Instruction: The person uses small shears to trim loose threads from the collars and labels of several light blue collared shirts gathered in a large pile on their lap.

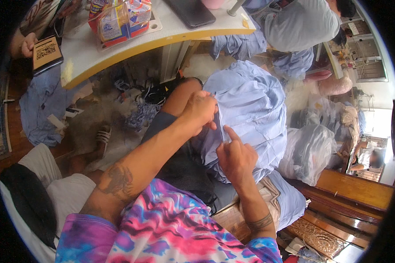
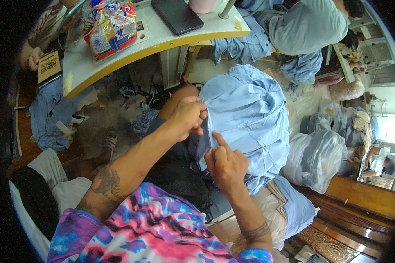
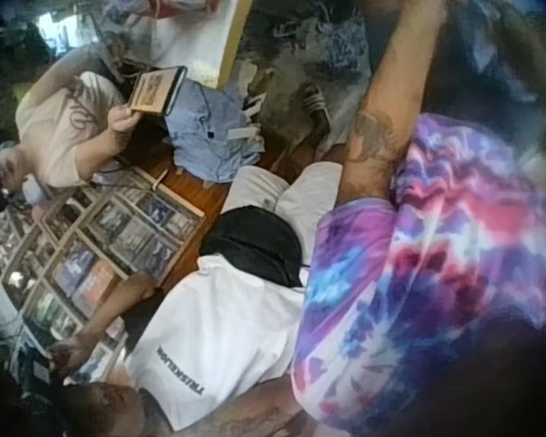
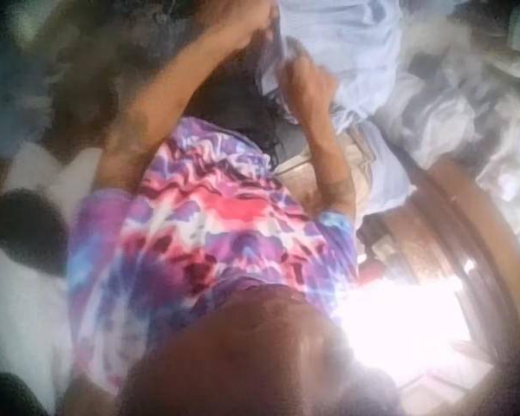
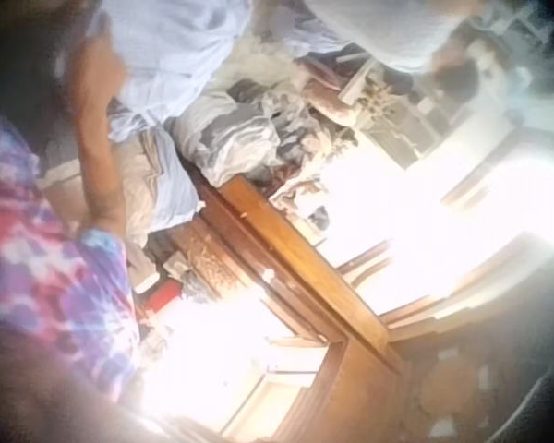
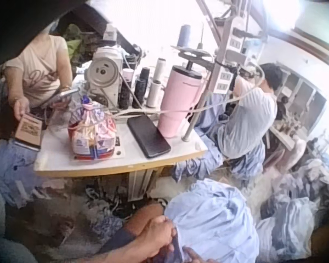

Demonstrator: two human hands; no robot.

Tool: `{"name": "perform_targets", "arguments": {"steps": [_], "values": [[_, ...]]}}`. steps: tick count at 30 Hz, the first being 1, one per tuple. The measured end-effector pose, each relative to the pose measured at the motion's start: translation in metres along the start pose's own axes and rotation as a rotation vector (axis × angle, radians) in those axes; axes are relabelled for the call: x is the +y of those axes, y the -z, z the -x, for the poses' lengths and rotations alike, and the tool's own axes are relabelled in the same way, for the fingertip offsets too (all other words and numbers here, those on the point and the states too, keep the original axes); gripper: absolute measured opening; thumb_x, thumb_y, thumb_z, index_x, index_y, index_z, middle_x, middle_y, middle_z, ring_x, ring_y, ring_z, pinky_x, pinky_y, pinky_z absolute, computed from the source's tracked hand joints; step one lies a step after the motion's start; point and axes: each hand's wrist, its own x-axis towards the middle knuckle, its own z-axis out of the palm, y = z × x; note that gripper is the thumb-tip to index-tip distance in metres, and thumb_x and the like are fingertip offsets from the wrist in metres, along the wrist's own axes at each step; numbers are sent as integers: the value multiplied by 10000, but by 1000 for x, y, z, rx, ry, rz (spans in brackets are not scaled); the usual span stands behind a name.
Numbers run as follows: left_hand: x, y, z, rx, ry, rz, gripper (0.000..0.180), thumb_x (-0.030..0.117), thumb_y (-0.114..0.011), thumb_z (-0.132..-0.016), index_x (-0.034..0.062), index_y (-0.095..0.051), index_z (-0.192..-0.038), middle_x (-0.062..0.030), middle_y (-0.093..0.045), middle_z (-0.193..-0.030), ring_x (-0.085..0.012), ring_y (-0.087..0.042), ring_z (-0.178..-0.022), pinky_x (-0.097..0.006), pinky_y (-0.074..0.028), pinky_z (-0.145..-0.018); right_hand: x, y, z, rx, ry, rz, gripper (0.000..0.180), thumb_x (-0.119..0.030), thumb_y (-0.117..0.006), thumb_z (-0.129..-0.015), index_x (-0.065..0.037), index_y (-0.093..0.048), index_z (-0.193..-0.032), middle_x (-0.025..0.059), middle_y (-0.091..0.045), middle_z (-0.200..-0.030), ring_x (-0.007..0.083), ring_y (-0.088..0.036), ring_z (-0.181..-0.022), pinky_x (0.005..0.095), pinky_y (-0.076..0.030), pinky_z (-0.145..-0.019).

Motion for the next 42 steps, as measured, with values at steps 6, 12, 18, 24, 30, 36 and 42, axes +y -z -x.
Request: {"name": "perform_targets", "arguments": {"steps": [6, 12, 18, 24, 30, 36, 42], "values": [[3, -2, -14, 44, 2, 97, 108, 160, -565, -987, 53, -559, -1002, -33, -562, -775, -93, -420, -447, -343, -492, -401, -8, 9, 9, -1, 0, -5, 296, -43, -785, -773, -97, -497, -731, 115, -790, -1119, 169, -456, -446, 296, -374, -463], [5, -9, -14, 38, -126, 69, 213, 132, -532, -952, -29, -600, -1074, -90, -601, -779, -164, -548, -505, -344, -523, -374, -23, 18, 26, -20, -54, -41, 292, -32, -793, -757, -96, -509, -734, 107, -790, -1127, 164, -476, -462, 297, -385, -466], [18, -20, 13, -101, -366, -228, 329, 227, -546, -1020, -12, -575, -1245, -44, -572, -748, -112, -486, -449, -298, -460, -368, -21, 14, 39, -29, -135, -104, 232, -51, -799, -763, -81, -569, -784, 125, -775, -1153, 201, -548, -515, 299, -445, -500], [30, -25, 61, -310, -660, -409, 365, 192, -502, -1085, -7, -525, -1390, -25, -564, -790, -76, -472, -503, -241, -412, -450, 3, 53, -2, -17, -272, -460, 285, -114, -778, -836, -39, -667, -1088, 144, -712, -1252, 227, -621, -776, 318, -516, -721], [35, -26, 79, -420, -715, -574, 352, 135, -529, -1066, 6, -548, -1393, -59, -588, -803, -131, -555, -723, -305, -473, -681, 38, 63, -57, 162, -465, -1003, 499, -180, -692, -979, -19, -576, -1436, 107, -632, -1337, 141, -568, -952, 295, -484, -851], [42, -28, 88, -506, -701, -574, 374, 158, -513, -1085, 7, -540, -1426, -29, -606, -835, -82, -529, -708, -253, -450, -647, 57, 48, -55, -25, -358, -1409, 227, -106, -689, -1018, 8, -691, -1215, 59, -663, -1158, 110, -593, -1014, 291, -472, -896], [45, -31, 94, -534, -630, -595, 407, 176, -512, -1089, 28, -533, -1467, -14, -593, -839, -57, -489, -661, -235, -429, -629, 47, 38, -46, 208, -420, -1512, 137, -35, -726, -977, 4, -718, -1108, 35, -673, -1031, 91, -591, -949, 265, -470, -834]]}}
